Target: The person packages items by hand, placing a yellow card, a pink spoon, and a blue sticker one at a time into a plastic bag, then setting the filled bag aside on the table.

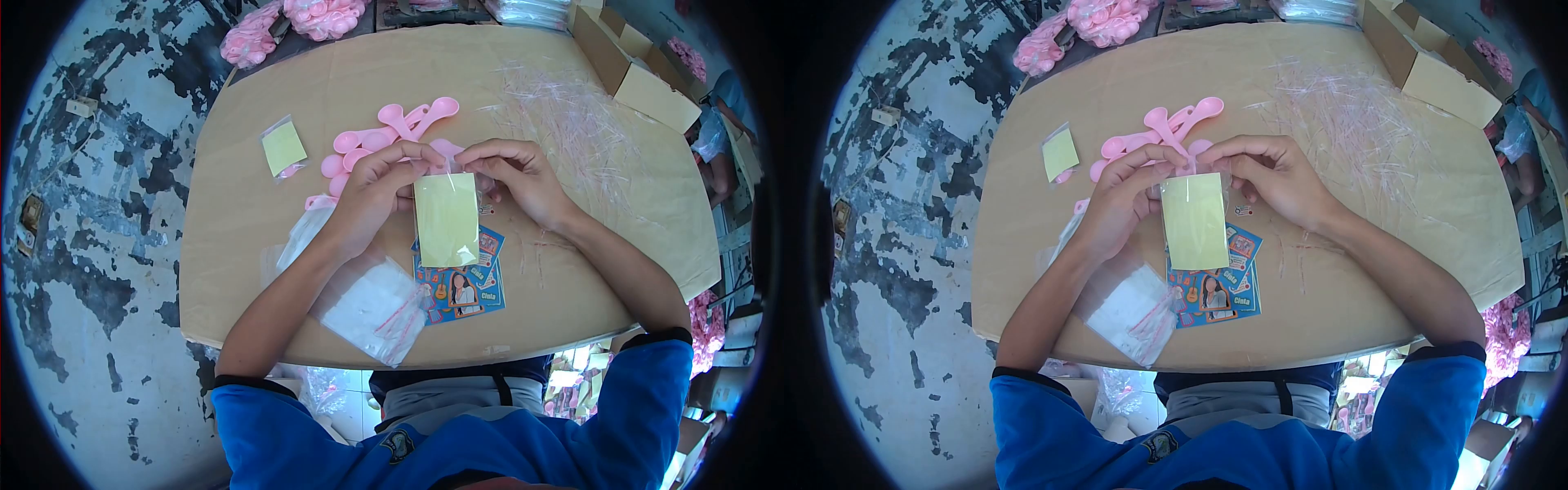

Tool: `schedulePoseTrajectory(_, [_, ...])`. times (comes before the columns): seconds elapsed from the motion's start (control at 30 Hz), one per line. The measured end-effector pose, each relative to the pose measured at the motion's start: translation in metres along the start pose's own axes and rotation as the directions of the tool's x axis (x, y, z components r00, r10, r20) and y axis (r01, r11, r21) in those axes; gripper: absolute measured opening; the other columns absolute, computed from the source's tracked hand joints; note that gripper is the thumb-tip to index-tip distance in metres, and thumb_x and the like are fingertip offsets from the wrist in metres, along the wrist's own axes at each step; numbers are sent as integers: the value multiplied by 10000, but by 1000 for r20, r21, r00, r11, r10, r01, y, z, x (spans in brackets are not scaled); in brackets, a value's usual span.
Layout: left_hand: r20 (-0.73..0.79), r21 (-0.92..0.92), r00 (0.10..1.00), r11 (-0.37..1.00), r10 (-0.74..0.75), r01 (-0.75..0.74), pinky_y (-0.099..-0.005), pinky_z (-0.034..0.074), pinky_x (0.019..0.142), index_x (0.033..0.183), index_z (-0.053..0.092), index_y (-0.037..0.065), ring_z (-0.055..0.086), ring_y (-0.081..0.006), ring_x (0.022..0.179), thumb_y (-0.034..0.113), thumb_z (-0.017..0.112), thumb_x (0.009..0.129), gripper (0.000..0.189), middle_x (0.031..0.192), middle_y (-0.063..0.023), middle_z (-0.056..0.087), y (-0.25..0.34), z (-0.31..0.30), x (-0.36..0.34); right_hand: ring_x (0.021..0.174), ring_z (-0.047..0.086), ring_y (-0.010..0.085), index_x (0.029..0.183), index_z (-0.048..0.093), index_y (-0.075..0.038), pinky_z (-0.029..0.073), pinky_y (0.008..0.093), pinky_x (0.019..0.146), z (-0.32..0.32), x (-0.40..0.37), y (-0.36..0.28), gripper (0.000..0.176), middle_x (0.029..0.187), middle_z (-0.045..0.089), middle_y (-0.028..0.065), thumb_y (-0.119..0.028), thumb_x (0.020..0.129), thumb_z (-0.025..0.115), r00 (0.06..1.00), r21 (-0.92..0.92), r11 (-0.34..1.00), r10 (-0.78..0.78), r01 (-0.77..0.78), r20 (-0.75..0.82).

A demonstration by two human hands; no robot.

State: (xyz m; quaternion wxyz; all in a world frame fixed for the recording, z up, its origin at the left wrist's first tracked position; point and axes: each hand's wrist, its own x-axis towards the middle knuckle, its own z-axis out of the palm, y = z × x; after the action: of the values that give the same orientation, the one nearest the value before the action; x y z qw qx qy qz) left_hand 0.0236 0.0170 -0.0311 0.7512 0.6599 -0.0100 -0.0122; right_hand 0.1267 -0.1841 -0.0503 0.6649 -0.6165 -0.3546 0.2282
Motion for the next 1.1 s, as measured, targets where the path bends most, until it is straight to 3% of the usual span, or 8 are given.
schedulePoseTrajectory(0.4, [53, 97, 998, 994, 47, -52, -281, 515, 784, 999, 549, 69, 603, -114, 900, 116, 416, 968, 145, 968, -22, 586, 6, -2, -4, 644, 512, 42, 953, 695, -27, 424, 202, 565, 1, -1, -2, 246, 841, 669, 3, -31, 917, 452, 997, -70, 995, -72, 74, 26])
schedulePoseTrajectory(0.47, [85, 17, 995, 998, 51, -53, -275, 513, 785, 989, 541, 62, 600, -113, 899, 119, 407, 967, 147, 954, -27, 580, 0, -6, -1, 643, 514, 45, 941, 692, -25, 420, 205, 565, 2, -1, -2, 249, 840, 658, 10, -7, 905, 446, 997, -72, 995, -74, 75, 21])
schedulePoseTrajectory(0.57, [147, -144, 988, 989, 50, -29, -189, 449, 621, 933, 520, 93, 591, -46, 750, 179, 507, 952, 89, 867, 7, 592, 6, -5, -2, 665, 525, 62, 946, 684, -22, 421, 224, 586, 1, -2, -3, 271, 831, 633, 30, 36, 878, 427, 987, -191, 970, -136, 149, 83])
schedulePoseTrajectory(0.7, [36, 176, 992, 977, 119, -124, -189, 446, 628, 902, 503, 103, 585, -45, 745, 155, 616, 906, 125, 886, 12, 595, 5, -2, -1, 699, 528, 97, 906, 649, -6, 422, 262, 629, 2, 1, -9, 276, 806, 584, 60, 82, 839, 397, 925, -398, 836, -361, 378, 121])
schedulePoseTrajectory(0.77, [15, 288, 987, 944, 163, -160, -186, 446, 617, 888, 500, 104, 587, -47, 746, 122, 660, 880, 161, 894, 8, 599, 3, -5, 2, 710, 526, 109, 875, 621, -1, 425, 274, 654, -2, 3, -5, 240, 795, 575, 62, 76, 840, 396, 940, -418, 847, -335, 328, 59])
schedulePoseTrajectory(0.87, [6, 213, 953, 931, 303, -297, -158, 414, 556, 880, 509, 106, 580, -38, 721, 96, 692, 854, 184, 913, 6, 622, -1, -19, 13, 716, 524, 115, 845, 586, 1, 426, 281, 670, -7, 3, -2, 193, 789, 568, 57, 62, 845, 403, 968, -429, 875, -249, 223, -5])
schedulePoseTrajectory(0.97, [-136, 121, 975, 980, 175, -159, -246, 498, 746, 916, 530, 78, 604, -85, 864, 74, 697, 849, 180, 918, 8, 606, 31, -46, 12, 724, 526, 115, 862, 580, -2, 430, 282, 677, -6, 2, -3, 176, 800, 570, 53, 46, 854, 411, 980, -437, 881, -198, 184, 15])
schedulePoseTrajectory(1.1, [-387, 306, 872, 934, 300, -186, -262, 505, 676, 944, 544, 102, 623, -116, 812, 134, 693, 853, 177, 908, -45, 622, 38, -131, 21, 725, 523, 114, 901, 589, 3, 435, 280, 680, 0, 2, -8, 184, 834, 577, 56, 33, 872, 409, 991, -427, 894, -121, 133, 56])
